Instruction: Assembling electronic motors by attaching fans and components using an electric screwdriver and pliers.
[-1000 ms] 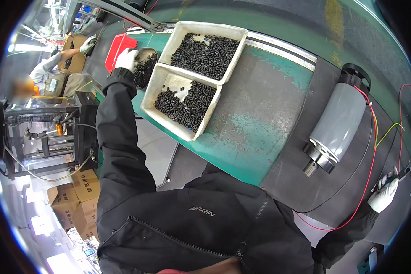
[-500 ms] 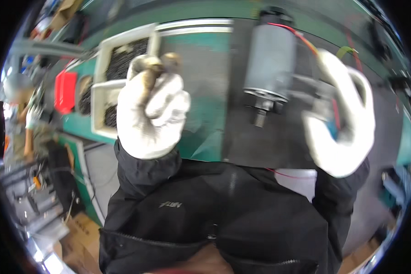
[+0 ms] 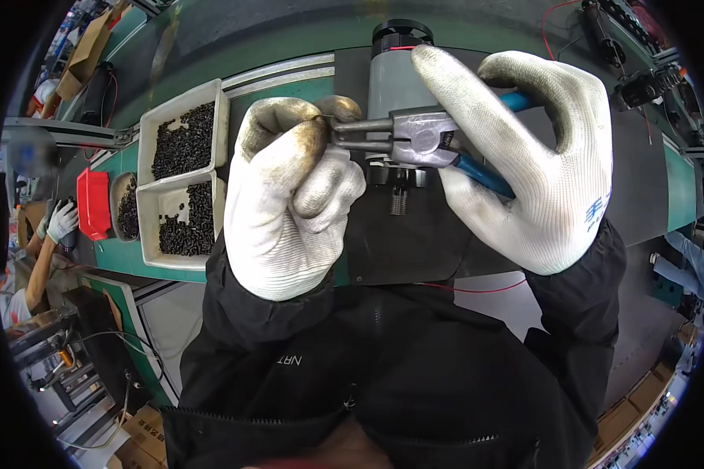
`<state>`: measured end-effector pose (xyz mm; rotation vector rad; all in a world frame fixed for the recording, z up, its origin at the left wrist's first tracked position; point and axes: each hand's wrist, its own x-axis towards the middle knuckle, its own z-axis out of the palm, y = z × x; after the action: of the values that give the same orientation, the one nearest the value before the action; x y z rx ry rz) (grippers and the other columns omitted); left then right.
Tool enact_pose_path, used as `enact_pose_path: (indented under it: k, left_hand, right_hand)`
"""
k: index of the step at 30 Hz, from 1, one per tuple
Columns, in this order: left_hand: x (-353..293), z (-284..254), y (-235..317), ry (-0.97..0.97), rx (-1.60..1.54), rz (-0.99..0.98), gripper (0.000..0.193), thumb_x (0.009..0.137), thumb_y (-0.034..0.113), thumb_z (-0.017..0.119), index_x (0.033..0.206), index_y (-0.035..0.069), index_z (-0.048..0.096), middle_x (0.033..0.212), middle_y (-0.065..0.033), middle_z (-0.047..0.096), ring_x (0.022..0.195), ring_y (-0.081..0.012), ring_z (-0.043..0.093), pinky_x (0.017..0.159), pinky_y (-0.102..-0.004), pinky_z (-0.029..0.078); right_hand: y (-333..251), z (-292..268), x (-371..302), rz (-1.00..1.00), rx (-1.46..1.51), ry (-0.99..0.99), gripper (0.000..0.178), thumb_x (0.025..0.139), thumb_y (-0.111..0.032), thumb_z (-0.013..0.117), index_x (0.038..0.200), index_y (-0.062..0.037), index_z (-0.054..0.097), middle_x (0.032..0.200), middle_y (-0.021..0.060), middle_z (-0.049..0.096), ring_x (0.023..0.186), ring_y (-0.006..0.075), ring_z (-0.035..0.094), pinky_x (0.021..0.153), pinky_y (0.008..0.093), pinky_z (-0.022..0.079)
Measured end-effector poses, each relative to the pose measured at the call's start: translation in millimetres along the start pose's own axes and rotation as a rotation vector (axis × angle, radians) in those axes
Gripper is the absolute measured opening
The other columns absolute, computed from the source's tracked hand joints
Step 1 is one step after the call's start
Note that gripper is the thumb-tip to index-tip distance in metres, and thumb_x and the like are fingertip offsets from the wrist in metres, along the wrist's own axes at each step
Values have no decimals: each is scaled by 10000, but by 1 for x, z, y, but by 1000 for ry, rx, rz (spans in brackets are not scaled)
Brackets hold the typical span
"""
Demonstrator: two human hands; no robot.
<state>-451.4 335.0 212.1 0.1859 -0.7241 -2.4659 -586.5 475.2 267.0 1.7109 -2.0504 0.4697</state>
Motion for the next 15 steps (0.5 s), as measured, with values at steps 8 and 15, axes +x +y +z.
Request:
enact_pose_path:
  k: [8, 15]
  left_hand:
    - [12, 11, -2, 65, 414, 131, 144, 908, 56, 569, 1037, -2, 541, 879, -170, 626, 497, -68, 443, 488, -201, 374]
    - [137, -40, -25, 56, 1789, 273, 494, 908, 399, 520, 1030, -78, 561, 954, -280, 603, 950, -408, 591, 834, -467, 476]
  right_hand:
    - [16, 20, 5, 21, -14, -56, 557, 586, 52, 638, 1133, -51, 637, 952, 146, 592, 884, 304, 577, 794, 363, 482]
    - [113, 132, -19, 1089, 1729, -44, 283, 766, -111, 537, 1043, -53, 541, 788, 56, 596, 651, 184, 593, 600, 330, 504]
